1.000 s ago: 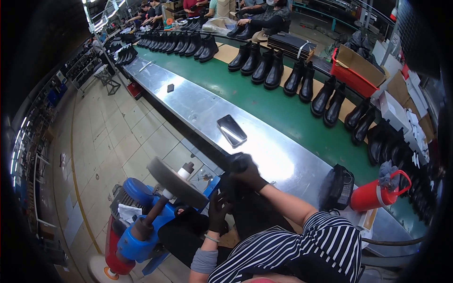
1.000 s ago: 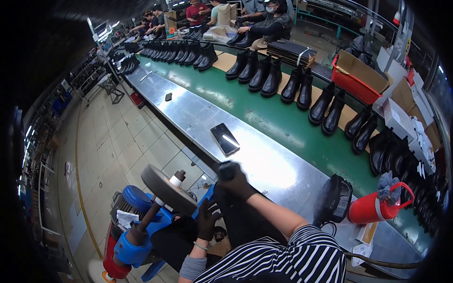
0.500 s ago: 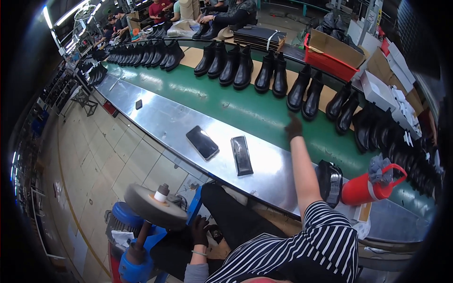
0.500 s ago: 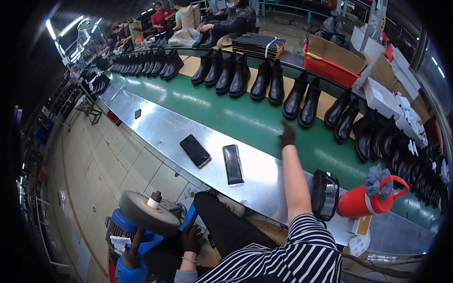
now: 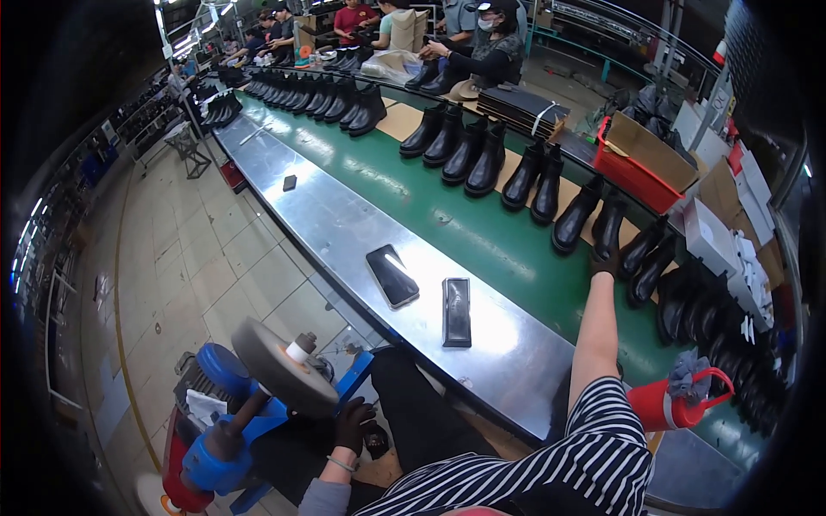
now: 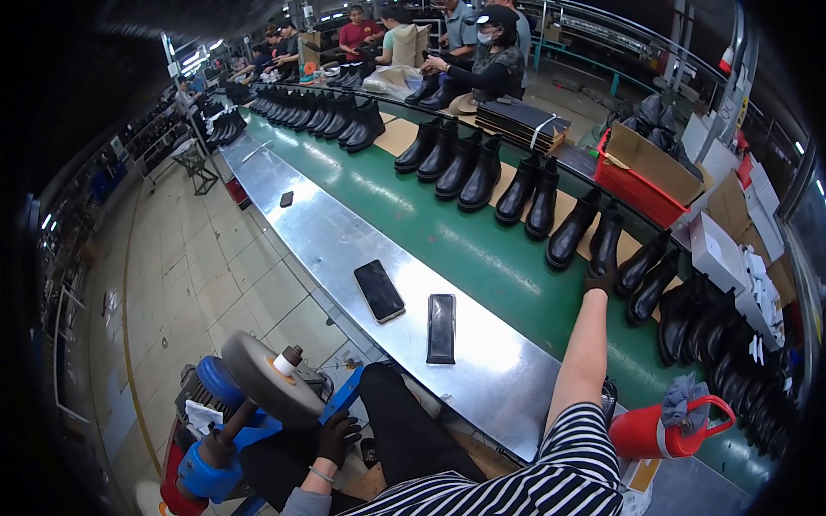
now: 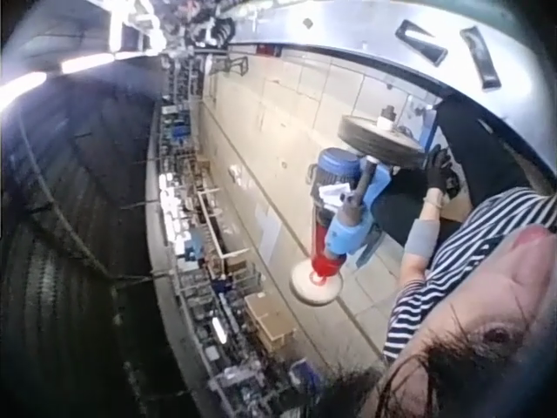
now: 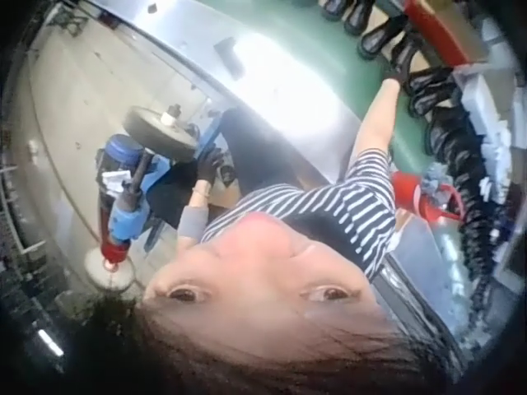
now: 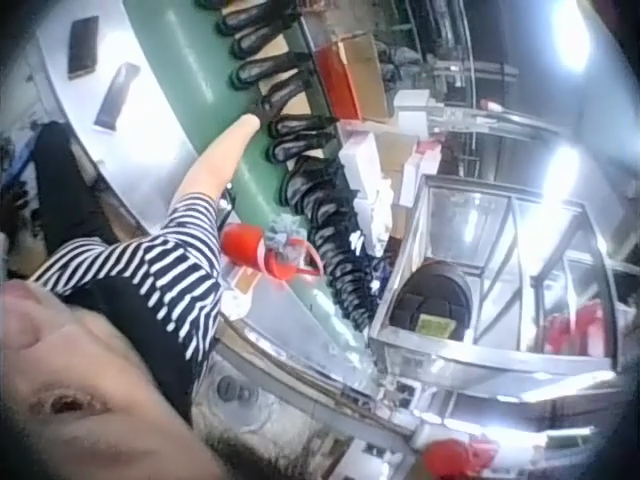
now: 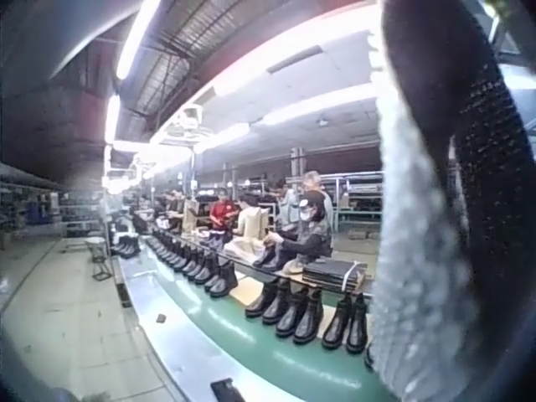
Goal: Buff and polish black boots using a stationary buffing wheel at a factory workstation.
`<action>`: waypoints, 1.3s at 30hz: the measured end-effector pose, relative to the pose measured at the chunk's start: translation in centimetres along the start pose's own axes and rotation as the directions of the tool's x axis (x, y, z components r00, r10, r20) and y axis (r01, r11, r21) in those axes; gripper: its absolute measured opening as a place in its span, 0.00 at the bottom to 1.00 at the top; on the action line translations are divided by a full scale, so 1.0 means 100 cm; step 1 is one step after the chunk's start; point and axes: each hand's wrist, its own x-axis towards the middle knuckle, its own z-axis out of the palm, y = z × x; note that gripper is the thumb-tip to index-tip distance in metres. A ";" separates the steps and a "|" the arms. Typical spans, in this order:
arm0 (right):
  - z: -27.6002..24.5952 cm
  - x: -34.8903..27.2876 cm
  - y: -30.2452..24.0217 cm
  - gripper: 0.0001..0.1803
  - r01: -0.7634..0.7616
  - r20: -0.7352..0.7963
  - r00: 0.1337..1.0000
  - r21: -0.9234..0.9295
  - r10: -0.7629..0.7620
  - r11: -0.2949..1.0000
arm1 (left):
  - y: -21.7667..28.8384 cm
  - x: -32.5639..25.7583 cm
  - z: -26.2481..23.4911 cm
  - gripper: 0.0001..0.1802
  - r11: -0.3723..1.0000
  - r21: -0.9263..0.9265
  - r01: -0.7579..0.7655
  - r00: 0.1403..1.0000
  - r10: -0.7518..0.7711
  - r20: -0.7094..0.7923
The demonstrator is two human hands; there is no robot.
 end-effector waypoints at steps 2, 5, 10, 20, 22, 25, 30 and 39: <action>0.013 -0.019 -0.007 0.24 -0.044 -0.060 0.998 -0.149 0.035 0.988 | 0.003 -0.011 -0.004 0.19 0.997 -0.014 0.080 0.996 -0.080 -0.039; 0.091 -0.135 -0.101 0.33 -0.474 -0.176 0.765 0.498 0.620 0.726 | 0.025 -0.047 -0.007 0.23 0.986 -0.016 0.166 0.974 -0.166 -0.157; 0.077 -0.128 -0.282 0.25 -0.119 0.275 0.961 0.364 0.015 0.924 | 0.042 -0.030 0.008 0.25 0.954 0.272 0.129 0.984 -0.158 0.087; 0.246 -0.458 -0.340 0.17 -0.263 0.955 0.161 0.285 -0.250 0.922 | -0.007 -0.014 -0.025 0.23 0.831 -0.552 -0.067 0.980 0.159 0.121; 0.256 -0.540 -0.360 0.28 -0.434 0.968 -0.188 -0.235 0.168 0.870 | -0.042 0.006 -0.058 0.22 0.911 -0.365 -0.190 0.977 0.212 0.020; 0.262 -0.599 -0.379 0.28 -0.316 0.971 -0.185 -0.202 0.148 0.927 | -0.073 0.042 -0.093 0.23 0.939 0.071 -0.336 0.930 0.343 -0.136; 0.290 -0.642 -0.358 0.33 -0.318 0.943 -0.324 -0.031 -0.077 0.948 | -0.070 0.053 -0.102 0.22 0.693 -0.717 -0.074 0.995 0.099 -0.007; 0.280 -0.632 -0.395 0.32 -0.581 0.703 -0.675 -0.693 0.223 0.426 | -0.079 0.004 -0.085 0.22 0.600 -0.800 -0.005 0.998 0.052 0.033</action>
